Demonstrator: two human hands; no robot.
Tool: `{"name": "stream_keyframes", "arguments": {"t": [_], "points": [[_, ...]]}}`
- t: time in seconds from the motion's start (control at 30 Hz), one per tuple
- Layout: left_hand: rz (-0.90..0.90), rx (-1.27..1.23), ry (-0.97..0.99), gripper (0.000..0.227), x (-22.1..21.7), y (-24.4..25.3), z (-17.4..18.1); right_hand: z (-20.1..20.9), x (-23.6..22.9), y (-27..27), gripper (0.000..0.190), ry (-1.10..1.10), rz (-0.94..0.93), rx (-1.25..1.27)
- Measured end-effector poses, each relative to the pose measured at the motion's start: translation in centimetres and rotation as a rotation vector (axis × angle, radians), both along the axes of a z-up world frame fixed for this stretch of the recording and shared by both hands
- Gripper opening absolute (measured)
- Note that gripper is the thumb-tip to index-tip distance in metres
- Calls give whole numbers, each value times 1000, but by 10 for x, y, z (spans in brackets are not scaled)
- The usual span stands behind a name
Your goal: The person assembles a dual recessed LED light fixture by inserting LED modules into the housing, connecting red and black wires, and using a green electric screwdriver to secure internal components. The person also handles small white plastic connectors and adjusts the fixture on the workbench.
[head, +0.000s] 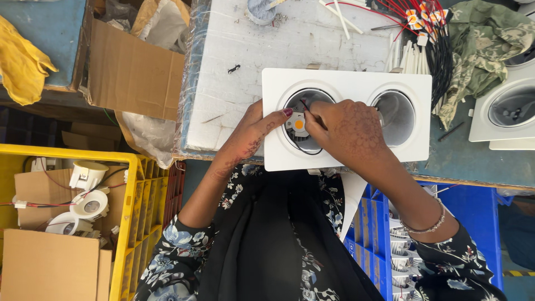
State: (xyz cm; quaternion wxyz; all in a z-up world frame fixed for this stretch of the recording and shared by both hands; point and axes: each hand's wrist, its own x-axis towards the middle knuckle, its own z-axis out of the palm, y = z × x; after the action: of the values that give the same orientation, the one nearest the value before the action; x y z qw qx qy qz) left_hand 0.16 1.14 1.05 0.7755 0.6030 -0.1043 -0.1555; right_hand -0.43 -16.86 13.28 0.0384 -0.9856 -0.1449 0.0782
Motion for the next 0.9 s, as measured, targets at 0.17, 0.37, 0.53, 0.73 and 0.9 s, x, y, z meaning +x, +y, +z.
{"name": "stream_keyframes", "arguments": {"t": [0.17,0.37,0.53,0.73,0.9], "points": [[-3,-62,39,39,-2,-2,-2,-8,2,-2,29,-7,158,-122],[13,-86,19,39,-2,-2,-6,-11,9,0,38,22,206,-170],[8,-64,40,38,-1,-2,-10,-10,4,-2,35,-12,146,-115],[2,-73,-13,41,-2,-1,-7,-10,1,0,32,-1,71,-115],[10,-86,-31,47,-3,-1,-2,-12,1,3,28,-1,64,-128]]}}
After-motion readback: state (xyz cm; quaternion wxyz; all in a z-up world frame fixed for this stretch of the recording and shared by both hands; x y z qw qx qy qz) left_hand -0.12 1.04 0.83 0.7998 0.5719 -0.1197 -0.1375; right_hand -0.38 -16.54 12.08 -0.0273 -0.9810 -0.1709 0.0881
